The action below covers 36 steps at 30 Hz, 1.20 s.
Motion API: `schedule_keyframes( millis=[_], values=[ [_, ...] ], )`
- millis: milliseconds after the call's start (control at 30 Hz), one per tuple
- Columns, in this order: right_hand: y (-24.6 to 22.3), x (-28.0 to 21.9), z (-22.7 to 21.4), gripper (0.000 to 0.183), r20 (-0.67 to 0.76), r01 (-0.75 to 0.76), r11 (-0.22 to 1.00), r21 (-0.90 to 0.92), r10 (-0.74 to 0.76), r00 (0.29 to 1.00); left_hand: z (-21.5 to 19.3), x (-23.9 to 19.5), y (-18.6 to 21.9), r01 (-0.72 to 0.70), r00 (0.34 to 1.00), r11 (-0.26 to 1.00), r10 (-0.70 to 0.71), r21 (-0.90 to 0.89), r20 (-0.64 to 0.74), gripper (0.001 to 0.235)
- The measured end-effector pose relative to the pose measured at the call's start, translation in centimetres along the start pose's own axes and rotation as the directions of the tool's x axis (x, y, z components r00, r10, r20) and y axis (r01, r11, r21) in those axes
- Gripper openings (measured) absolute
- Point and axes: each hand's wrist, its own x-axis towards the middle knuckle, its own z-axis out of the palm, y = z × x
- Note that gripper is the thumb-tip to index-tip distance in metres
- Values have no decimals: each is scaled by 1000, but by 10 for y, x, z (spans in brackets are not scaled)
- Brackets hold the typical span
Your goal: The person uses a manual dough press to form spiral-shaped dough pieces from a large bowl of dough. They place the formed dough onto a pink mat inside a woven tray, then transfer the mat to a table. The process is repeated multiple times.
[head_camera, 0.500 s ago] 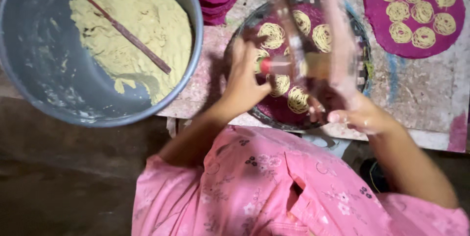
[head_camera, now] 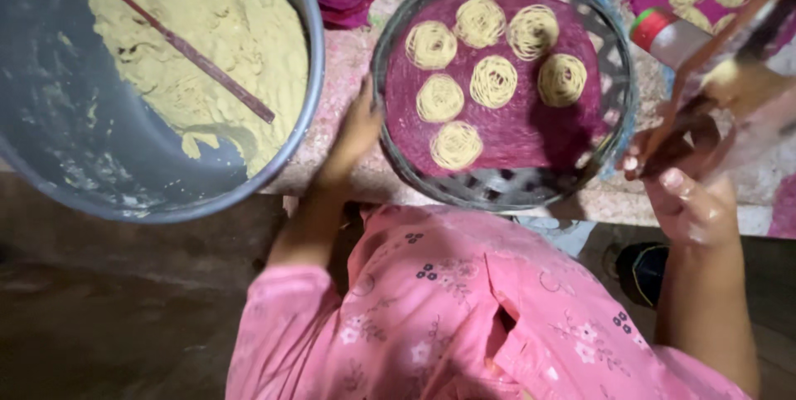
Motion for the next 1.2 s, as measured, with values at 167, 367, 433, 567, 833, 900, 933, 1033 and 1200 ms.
schedule_keyframes(
  millis=[167,367,433,567,833,900,933,1033,1200],
  values=[
    [18,12,0,68,35,-52,996,-79,54,998,-13,99,15,-199,963,905,252,376,-96,61],
    [26,29,-7,96,112,-309,924,-225,340,934,13,109,103,-157,986,976,163,152,-24,52],
    [31,35,-10,109,149,-462,856,-231,501,853,40,84,144,-169,891,644,424,-746,165,76],
    [41,39,-20,106,173,-742,603,-292,796,580,69,30,195,383,614,-83,767,-920,187,81],
    [15,71,-36,89,-76,-511,301,-805,803,592,92,32,203,217,808,-300,589,-929,-2,41],
    [22,74,-24,88,-23,-393,317,-863,754,657,92,37,189,242,802,-322,597,-915,2,39],
    [27,72,-17,89,-35,-412,323,-852,751,660,93,37,182,254,800,-333,601,-908,3,38],
    [30,67,-1,90,-79,-455,305,-837,754,652,97,35,167,242,803,-339,596,-909,-8,39],
    [9,76,3,90,-207,-446,121,-887,758,618,117,39,171,177,826,-377,560,-909,-71,35]
  ],
)
